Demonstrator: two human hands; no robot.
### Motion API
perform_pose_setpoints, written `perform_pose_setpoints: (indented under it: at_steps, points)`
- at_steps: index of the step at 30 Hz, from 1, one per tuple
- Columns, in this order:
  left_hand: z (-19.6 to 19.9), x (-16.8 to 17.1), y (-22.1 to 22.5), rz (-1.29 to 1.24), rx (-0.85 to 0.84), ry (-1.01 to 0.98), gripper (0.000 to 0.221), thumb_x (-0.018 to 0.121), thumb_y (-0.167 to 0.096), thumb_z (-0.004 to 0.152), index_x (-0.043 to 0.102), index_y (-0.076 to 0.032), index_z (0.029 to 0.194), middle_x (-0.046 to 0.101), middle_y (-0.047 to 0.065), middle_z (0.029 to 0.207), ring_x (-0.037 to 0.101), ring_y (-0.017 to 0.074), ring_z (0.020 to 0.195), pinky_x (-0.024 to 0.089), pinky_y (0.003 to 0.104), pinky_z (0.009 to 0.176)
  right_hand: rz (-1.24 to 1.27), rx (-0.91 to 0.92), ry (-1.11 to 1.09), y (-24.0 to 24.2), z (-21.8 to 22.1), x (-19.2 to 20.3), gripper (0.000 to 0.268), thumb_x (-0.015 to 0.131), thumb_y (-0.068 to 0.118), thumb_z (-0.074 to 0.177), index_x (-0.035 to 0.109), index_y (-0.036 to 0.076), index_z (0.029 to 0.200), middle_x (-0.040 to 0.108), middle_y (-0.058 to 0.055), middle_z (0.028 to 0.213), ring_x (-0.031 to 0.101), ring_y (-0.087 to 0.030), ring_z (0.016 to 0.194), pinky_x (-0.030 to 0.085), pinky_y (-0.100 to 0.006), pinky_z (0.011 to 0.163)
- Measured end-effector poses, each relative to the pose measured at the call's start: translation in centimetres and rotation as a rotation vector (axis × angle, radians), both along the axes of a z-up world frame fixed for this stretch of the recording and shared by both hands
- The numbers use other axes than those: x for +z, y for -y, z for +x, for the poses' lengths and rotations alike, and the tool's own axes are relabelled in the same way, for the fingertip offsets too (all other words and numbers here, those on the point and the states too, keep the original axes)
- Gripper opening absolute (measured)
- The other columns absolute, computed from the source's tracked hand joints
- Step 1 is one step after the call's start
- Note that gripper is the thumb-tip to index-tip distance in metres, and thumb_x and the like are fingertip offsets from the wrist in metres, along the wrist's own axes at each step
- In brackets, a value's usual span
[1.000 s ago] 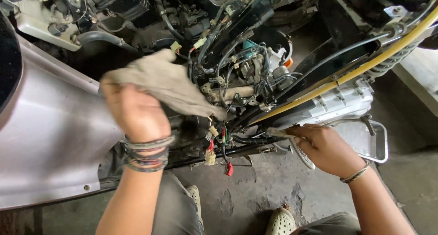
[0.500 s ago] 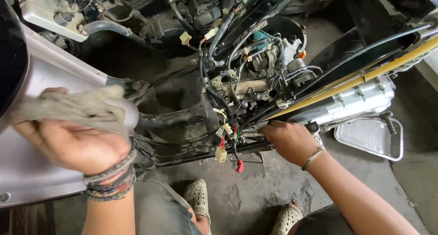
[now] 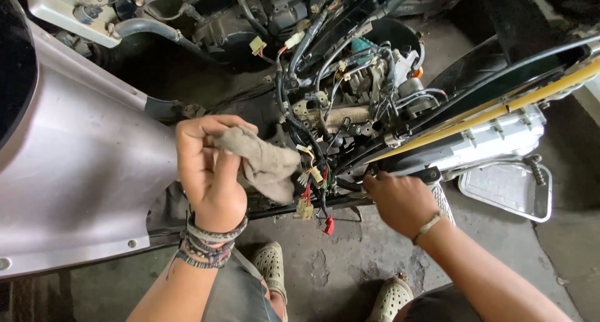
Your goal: Repairing and cleaning the electrical wiring and internal components of a disassembled motorcycle.
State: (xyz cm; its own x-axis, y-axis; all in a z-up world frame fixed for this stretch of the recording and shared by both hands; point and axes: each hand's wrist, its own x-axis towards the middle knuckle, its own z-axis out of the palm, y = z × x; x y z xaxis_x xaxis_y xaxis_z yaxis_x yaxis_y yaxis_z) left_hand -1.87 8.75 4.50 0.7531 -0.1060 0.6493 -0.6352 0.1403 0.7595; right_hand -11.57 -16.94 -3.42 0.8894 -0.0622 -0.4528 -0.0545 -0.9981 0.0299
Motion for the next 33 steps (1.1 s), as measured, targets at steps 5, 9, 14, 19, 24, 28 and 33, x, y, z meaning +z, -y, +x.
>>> perform_pose_setpoints:
  at_steps: [5, 9, 14, 19, 24, 28, 33]
  points:
    - [0.2, -0.9, 0.2, 0.032, -0.053, 0.008, 0.016, 0.050, -0.023, 0.107, 0.045, -0.008, 0.111, 0.060, 0.015, 0.108, 0.067, 0.0234, 0.097, 0.056, 0.033, 0.086, 0.020, 0.102, 0.258, 0.1, 0.9, -0.4, 0.022, 0.048, 0.009, 0.103, 0.061, 0.012, 0.121, 0.070, -0.005, 0.097, 0.067, -0.016, 0.054, 0.057, -0.031, 0.038]
    - [1.3, -1.5, 0.3, -0.007, -0.130, 0.000, 0.007, 0.050, -0.007, 0.106, 0.045, -0.002, 0.106, 0.065, 0.022, 0.099, 0.061, 0.0137, 0.059, 0.049, 0.024, 0.054, -0.214, 0.073, 0.380, 4.3, -1.0, -3.9, 0.026, 0.052, 0.015, 0.092, 0.068, 0.029, 0.107, 0.072, 0.000, 0.088, 0.076, -0.028, 0.073, 0.062, -0.042, 0.061]
    - [0.8, -2.0, 1.4, 0.022, -0.272, -0.036, 0.003, 0.048, -0.001, 0.104, 0.048, 0.000, 0.106, 0.066, 0.022, 0.092, 0.059, 0.0157, 0.047, 0.050, 0.026, 0.043, -0.111, 0.097, 0.378, 2.5, -1.5, -4.8, 0.024, 0.056, 0.017, 0.091, 0.069, 0.029, 0.106, 0.073, 0.002, 0.087, 0.076, -0.026, 0.069, 0.062, -0.040, 0.060]
    - [1.1, -2.7, 2.0, 0.101, -0.353, -0.020, 0.002, 0.048, 0.000, 0.102, 0.050, 0.000, 0.103, 0.068, 0.021, 0.084, 0.063, 0.0178, 0.046, 0.052, 0.026, 0.044, -0.232, 0.053, 0.367, 1.6, -3.1, -2.7, 0.022, 0.058, 0.012, 0.087, 0.068, 0.025, 0.101, 0.072, 0.001, 0.089, 0.076, -0.026, 0.073, 0.060, -0.039, 0.060]
    - [1.3, -2.1, 1.7, 0.184, -0.263, 0.024, 0.005, 0.050, 0.001, 0.102, 0.051, 0.001, 0.106, 0.068, 0.019, 0.091, 0.066, 0.0216, 0.067, 0.056, 0.037, 0.068, -0.170, 0.179, 0.446, 0.0, -3.3, -1.9, 0.019, 0.061, 0.011, 0.093, 0.068, 0.022, 0.108, 0.071, -0.005, 0.093, 0.076, -0.027, 0.077, 0.063, -0.040, 0.061]
    - [1.2, -1.6, 1.2, 0.149, -0.289, 0.059, 0.004, 0.045, 0.003, 0.105, 0.048, 0.001, 0.107, 0.066, 0.017, 0.082, 0.064, 0.0194, 0.057, 0.058, 0.034, 0.066, -0.328, 0.179, 0.248, 1.6, -4.7, -8.4, 0.022, 0.060, 0.009, 0.089, 0.071, 0.026, 0.098, 0.071, 0.002, 0.082, 0.074, -0.020, 0.072, 0.060, -0.037, 0.057]
    - [1.1, -1.5, 1.0, 0.228, -0.219, -0.007, 0.011, 0.049, 0.006, 0.097, 0.054, 0.003, 0.107, 0.067, 0.018, 0.078, 0.069, 0.0268, 0.063, 0.057, 0.040, 0.066, -0.021, 0.125, 0.474, 0.8, -3.3, -2.8, 0.021, 0.059, 0.012, 0.094, 0.069, 0.023, 0.110, 0.071, -0.005, 0.093, 0.076, -0.027, 0.071, 0.062, -0.039, 0.058]
